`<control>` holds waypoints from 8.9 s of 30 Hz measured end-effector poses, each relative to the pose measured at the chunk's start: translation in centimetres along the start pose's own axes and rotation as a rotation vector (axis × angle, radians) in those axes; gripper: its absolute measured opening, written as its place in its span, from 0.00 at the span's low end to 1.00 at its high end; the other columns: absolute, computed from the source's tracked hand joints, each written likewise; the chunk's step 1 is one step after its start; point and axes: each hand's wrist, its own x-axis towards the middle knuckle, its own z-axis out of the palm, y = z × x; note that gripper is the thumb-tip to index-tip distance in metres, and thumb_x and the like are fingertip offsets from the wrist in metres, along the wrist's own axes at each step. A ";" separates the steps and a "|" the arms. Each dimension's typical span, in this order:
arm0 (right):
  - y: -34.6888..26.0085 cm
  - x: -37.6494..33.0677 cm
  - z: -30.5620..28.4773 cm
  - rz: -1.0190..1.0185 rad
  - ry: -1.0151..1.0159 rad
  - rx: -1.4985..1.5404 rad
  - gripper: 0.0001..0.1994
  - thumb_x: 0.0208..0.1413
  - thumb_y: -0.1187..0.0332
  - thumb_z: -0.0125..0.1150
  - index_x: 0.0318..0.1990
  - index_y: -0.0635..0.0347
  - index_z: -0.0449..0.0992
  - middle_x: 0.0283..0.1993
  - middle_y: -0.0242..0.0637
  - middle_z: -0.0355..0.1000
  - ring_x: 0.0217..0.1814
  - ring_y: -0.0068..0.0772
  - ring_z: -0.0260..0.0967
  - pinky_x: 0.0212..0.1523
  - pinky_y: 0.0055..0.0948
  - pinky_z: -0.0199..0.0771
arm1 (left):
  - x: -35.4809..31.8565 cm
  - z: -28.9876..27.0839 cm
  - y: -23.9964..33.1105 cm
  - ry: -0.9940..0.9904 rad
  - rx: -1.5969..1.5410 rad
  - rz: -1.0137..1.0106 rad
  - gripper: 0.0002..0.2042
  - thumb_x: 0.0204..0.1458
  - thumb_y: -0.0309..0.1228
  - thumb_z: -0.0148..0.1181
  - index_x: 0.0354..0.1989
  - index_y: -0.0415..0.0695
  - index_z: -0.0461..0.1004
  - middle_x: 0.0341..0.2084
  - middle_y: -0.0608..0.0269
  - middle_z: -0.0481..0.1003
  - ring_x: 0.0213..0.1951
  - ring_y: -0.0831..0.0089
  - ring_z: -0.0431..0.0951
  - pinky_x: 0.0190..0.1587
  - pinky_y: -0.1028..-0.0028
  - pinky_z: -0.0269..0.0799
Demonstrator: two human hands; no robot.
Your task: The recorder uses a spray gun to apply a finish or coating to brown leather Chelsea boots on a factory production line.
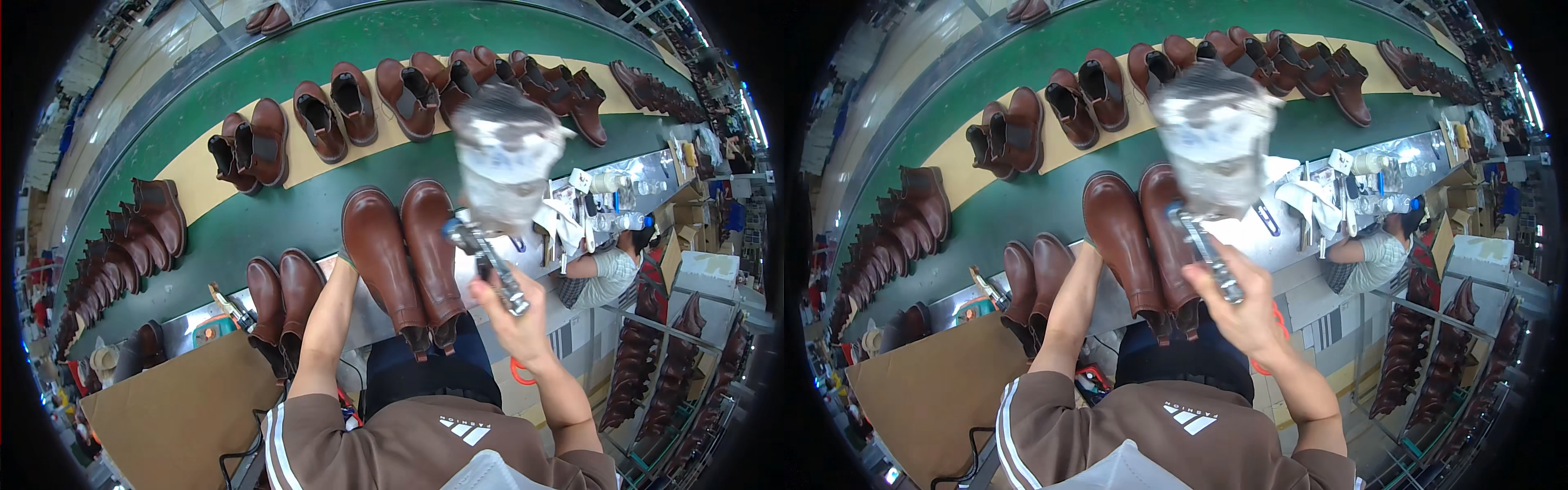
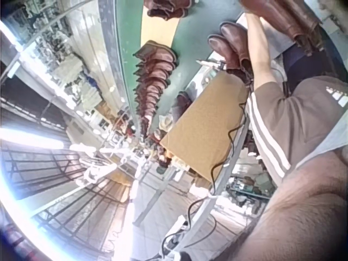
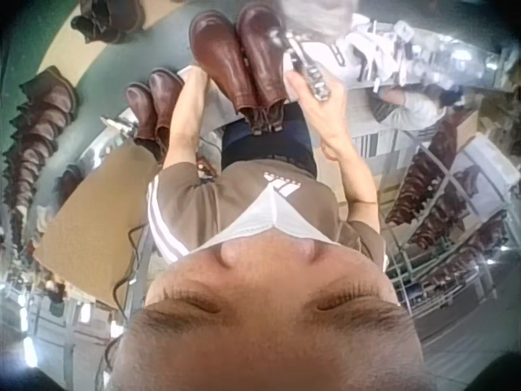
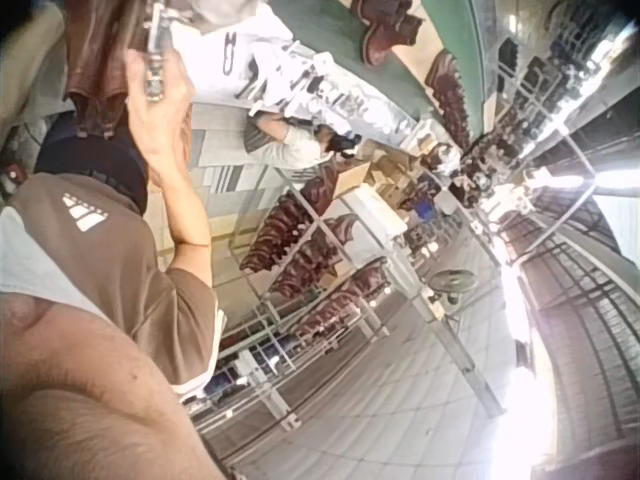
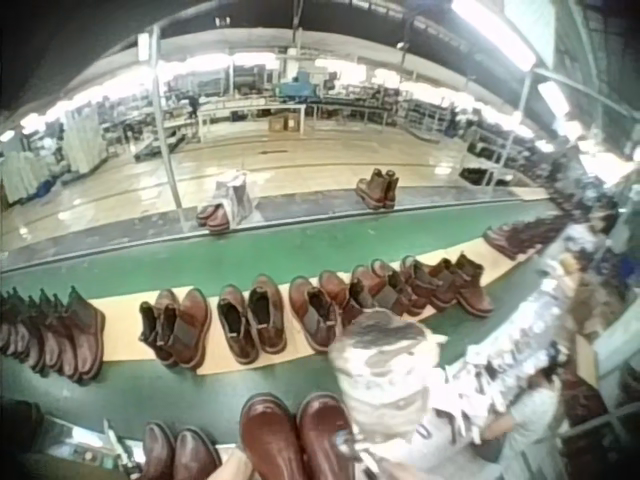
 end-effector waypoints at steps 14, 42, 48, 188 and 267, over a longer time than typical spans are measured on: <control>0.2 0.8 -2.3 0.168 0.195 -0.024 0.13 0.54 0.68 0.62 0.23 0.62 0.66 0.21 0.26 0.67 0.23 0.13 0.57 0.23 0.16 0.57 | -0.4 -1.4 -0.4 0.066 -0.013 0.025 0.15 0.62 0.32 0.42 0.55 0.42 0.63 0.47 0.62 0.68 0.49 0.73 0.67 0.56 0.72 0.59; 0.7 1.9 -1.0 0.148 0.025 0.017 0.15 0.52 0.67 0.64 0.43 0.69 0.74 0.23 0.27 0.62 0.26 0.17 0.55 0.27 0.21 0.60 | 0.0 -1.7 -1.2 0.100 -0.015 0.038 0.16 0.62 0.32 0.42 0.57 0.42 0.62 0.50 0.61 0.67 0.52 0.72 0.65 0.59 0.71 0.56; 0.6 3.7 -0.3 0.169 0.114 0.090 0.12 0.54 0.65 0.63 0.27 0.65 0.71 0.18 0.26 0.60 0.23 0.15 0.54 0.23 0.21 0.58 | -0.2 -2.0 -1.4 0.096 -0.010 0.041 0.16 0.62 0.32 0.41 0.57 0.42 0.61 0.51 0.61 0.66 0.52 0.71 0.65 0.59 0.71 0.56; 0.8 3.4 3.5 -1.237 -0.558 -0.786 0.08 0.38 0.64 0.60 0.19 0.58 0.75 0.16 0.44 0.70 0.24 0.43 0.71 0.31 0.38 0.67 | -20.4 20.2 6.2 -0.023 0.865 0.563 0.29 0.47 0.34 0.61 0.57 0.38 0.60 0.50 0.56 0.67 0.52 0.65 0.68 0.57 0.71 0.62; 1.7 -3.7 -3.7 -0.137 -0.196 0.236 0.21 0.50 0.67 0.66 0.48 0.72 0.71 0.35 0.42 0.73 0.35 0.27 0.70 0.37 0.25 0.70 | -15.4 21.2 2.8 0.194 -0.438 0.486 0.24 0.52 0.35 0.54 0.57 0.39 0.61 0.51 0.57 0.67 0.52 0.66 0.68 0.57 0.70 0.61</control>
